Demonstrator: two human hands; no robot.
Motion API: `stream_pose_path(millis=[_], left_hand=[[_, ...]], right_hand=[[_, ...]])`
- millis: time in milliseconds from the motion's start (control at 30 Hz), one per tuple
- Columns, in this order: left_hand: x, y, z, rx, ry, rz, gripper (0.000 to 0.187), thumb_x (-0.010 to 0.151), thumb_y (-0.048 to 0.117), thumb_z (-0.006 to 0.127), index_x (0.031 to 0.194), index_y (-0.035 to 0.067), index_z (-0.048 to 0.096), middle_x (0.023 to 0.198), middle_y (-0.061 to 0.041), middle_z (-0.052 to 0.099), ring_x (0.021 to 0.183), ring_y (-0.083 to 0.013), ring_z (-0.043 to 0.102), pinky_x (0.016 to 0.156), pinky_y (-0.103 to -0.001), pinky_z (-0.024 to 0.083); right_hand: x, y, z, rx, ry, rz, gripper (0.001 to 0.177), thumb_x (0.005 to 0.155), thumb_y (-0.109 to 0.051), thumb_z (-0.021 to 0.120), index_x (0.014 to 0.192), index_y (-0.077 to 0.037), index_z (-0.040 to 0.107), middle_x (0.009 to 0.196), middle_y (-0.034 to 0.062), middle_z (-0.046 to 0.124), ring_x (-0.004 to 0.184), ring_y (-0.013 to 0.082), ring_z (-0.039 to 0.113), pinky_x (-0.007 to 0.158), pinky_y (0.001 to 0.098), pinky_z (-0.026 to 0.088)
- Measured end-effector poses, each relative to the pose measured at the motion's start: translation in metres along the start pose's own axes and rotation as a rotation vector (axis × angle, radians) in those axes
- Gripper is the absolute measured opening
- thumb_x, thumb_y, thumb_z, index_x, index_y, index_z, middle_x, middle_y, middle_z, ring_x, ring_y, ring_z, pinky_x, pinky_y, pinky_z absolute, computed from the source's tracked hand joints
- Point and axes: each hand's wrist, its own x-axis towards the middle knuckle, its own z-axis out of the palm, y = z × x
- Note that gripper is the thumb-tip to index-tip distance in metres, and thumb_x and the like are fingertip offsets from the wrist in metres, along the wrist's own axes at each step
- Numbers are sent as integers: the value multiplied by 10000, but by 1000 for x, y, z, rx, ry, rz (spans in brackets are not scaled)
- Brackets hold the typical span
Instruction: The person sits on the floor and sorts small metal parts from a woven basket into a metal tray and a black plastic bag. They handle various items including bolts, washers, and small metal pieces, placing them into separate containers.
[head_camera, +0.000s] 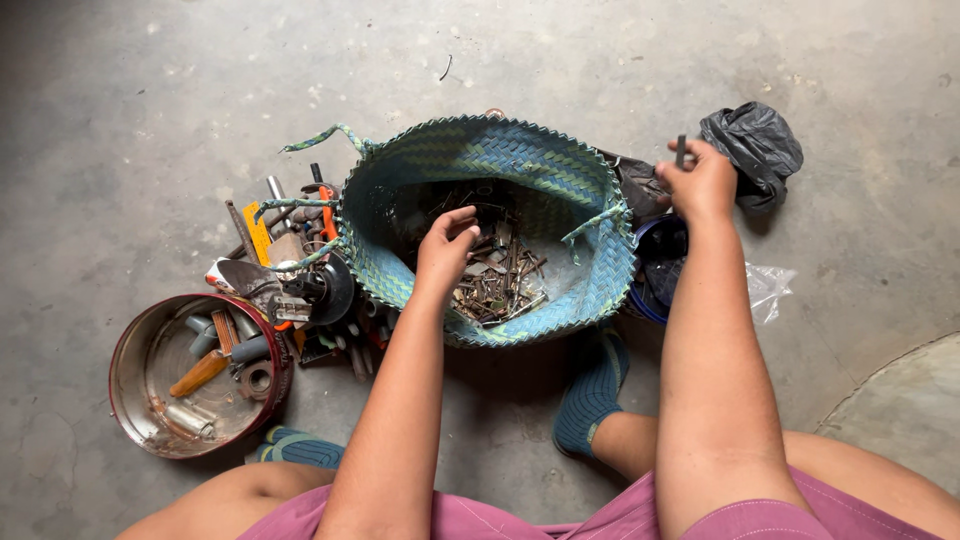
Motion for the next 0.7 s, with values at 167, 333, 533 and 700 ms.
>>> stream_pose_path(millis=[167, 333, 533, 700], left_hand=[[4, -2, -13, -60, 20, -1, 421, 925, 137, 666, 1343, 88, 649, 1262, -74, 716, 922, -105, 627, 731, -255, 512], [7, -9, -18, -129, 11, -46, 425, 925, 128, 677, 1346, 74, 644, 1221, -91, 718, 776, -98, 566, 666, -254, 483], [18, -18, -31, -104, 56, -90, 415, 923, 166, 675, 1335, 133, 644, 1254, -27, 706, 1028, -107, 665, 795, -266, 528], [15, -14, -34, 155, 181, 99, 385, 924, 183, 704, 1303, 116, 684, 1226, -106, 760, 1120, -201, 721, 956, -321, 548]], right_hand=[[14, 9, 11, 110, 254, -337, 215, 1040, -205, 714, 1158, -36, 776, 1010, 56, 776, 923, 119, 691, 804, 253, 532], [13, 36, 20, -22, 33, -228, 288, 975, -266, 750, 1153, -41, 774, 994, 62, 765, 914, 129, 684, 817, 276, 518], [-8, 9, 29, -46, 278, -505, 181, 938, -163, 792, 1006, -3, 740, 944, 86, 755, 831, 168, 697, 769, 308, 558], [-43, -60, 67, 105, 109, -569, 128, 1009, -140, 748, 997, -18, 711, 901, 77, 718, 824, 138, 669, 763, 288, 544]])
